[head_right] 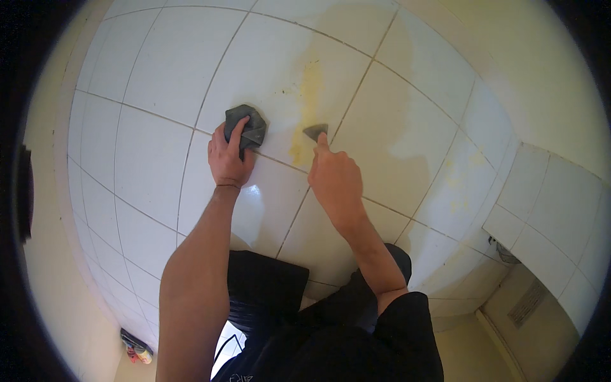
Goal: The person scrapes yellow residue off white floor tiles using a putty knife and wipes the area with a dark cloth.
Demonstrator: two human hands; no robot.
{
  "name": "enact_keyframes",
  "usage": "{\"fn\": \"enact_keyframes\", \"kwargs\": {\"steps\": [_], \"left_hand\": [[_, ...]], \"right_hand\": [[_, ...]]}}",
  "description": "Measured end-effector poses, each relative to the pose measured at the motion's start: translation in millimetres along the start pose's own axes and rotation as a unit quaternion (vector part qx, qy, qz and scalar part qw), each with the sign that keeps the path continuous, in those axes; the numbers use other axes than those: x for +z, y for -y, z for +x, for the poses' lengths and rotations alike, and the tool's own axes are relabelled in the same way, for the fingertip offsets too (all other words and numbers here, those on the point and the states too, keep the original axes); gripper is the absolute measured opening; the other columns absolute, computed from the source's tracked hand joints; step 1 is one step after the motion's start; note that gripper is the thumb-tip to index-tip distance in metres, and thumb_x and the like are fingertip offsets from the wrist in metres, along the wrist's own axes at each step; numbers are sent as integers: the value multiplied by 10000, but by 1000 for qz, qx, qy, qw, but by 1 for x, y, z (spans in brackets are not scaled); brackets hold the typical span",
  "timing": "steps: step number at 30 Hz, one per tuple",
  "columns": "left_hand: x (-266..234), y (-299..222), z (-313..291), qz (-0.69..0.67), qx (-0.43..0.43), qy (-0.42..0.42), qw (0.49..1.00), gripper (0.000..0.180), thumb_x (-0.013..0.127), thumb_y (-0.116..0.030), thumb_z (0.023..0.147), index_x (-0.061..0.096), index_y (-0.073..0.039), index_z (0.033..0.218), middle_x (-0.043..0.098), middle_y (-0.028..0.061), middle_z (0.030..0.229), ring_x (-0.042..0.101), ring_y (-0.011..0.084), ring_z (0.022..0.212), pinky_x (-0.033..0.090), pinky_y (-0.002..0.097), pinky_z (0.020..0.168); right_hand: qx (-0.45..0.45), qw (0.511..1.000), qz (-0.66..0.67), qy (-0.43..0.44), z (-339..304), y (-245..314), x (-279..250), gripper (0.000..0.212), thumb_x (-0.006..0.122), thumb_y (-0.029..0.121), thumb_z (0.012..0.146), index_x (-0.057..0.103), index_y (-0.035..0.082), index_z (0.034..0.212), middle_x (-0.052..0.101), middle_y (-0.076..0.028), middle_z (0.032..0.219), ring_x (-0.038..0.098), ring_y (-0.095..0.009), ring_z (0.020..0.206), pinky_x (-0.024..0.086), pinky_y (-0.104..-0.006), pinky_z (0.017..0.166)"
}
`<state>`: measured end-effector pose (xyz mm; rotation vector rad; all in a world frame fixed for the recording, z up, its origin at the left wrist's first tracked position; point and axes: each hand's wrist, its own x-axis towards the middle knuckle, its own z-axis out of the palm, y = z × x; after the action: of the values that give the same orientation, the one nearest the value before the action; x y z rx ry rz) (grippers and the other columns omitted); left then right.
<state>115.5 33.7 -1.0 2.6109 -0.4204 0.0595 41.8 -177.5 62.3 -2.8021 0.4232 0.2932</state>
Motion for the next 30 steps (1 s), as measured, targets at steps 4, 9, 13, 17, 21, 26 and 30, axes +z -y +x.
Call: {"fn": "enact_keyframes", "kwargs": {"steps": [4, 9, 13, 17, 21, 26, 30], "left_hand": [[1, 1, 2, 12, 16, -12, 1000, 683, 655, -85, 690, 596, -269, 1345, 542, 114, 1271, 554, 307, 1139, 449, 422, 938], [1, 2, 1, 31, 19, -11, 999, 685, 661, -102, 683, 597, -273, 1343, 549, 99, 1262, 561, 292, 1101, 455, 412, 904], [1, 0, 2, 18, 17, -12, 1000, 688, 670, -111, 685, 593, -278, 1347, 546, 104, 1262, 559, 296, 1105, 454, 414, 910], [1, 2, 0, 32, 14, -10, 999, 686, 672, -112, 686, 593, -276, 1347, 545, 110, 1259, 558, 301, 1107, 452, 418, 919], [1, 1, 0, 39, 20, -14, 999, 670, 667, -112, 693, 599, -270, 1341, 545, 112, 1255, 561, 302, 1101, 450, 420, 926], [4, 0, 2, 27, 21, -20, 999, 664, 654, -104, 693, 604, -260, 1337, 546, 108, 1256, 564, 300, 1103, 450, 415, 928], [4, 0, 1, 23, 27, -31, 999, 668, 642, -94, 689, 606, -260, 1335, 548, 105, 1255, 563, 298, 1107, 450, 412, 925]], "right_hand": [[2, 999, 5, -37, 9, 2, 3, 379, 578, 211, 973, 619, 77, 1325, 606, -175, 571, 626, -354, 520, 507, -441, 495], [-8, 999, -32, -33, 6, 9, -9, 311, 593, 218, 971, 690, 122, 1250, 623, -149, 582, 613, -340, 512, 473, -424, 475], [2, 998, -36, -48, 4, 8, -16, 265, 599, 231, 964, 717, 132, 1179, 620, -121, 580, 613, -311, 507, 460, -421, 471], [-19, 997, 43, -65, 4, -6, -39, 215, 619, 252, 955, 727, 136, 1100, 629, -114, 614, 631, -303, 545, 464, -426, 486], [-18, 994, 64, -85, 5, -14, -44, 201, 631, 258, 952, 726, 140, 1084, 645, -108, 650, 643, -299, 584, 474, -417, 505], [1, 998, 23, -53, 10, -9, -28, 241, 632, 269, 962, 729, 172, 1161, 624, -115, 606, 615, -288, 520, 452, -417, 484], [-3, 999, -24, -30, -1, 1, -31, 290, 600, 280, 980, 692, 187, 1240, 602, -143, 576, 617, -311, 507, 458, -430, 472]]}}
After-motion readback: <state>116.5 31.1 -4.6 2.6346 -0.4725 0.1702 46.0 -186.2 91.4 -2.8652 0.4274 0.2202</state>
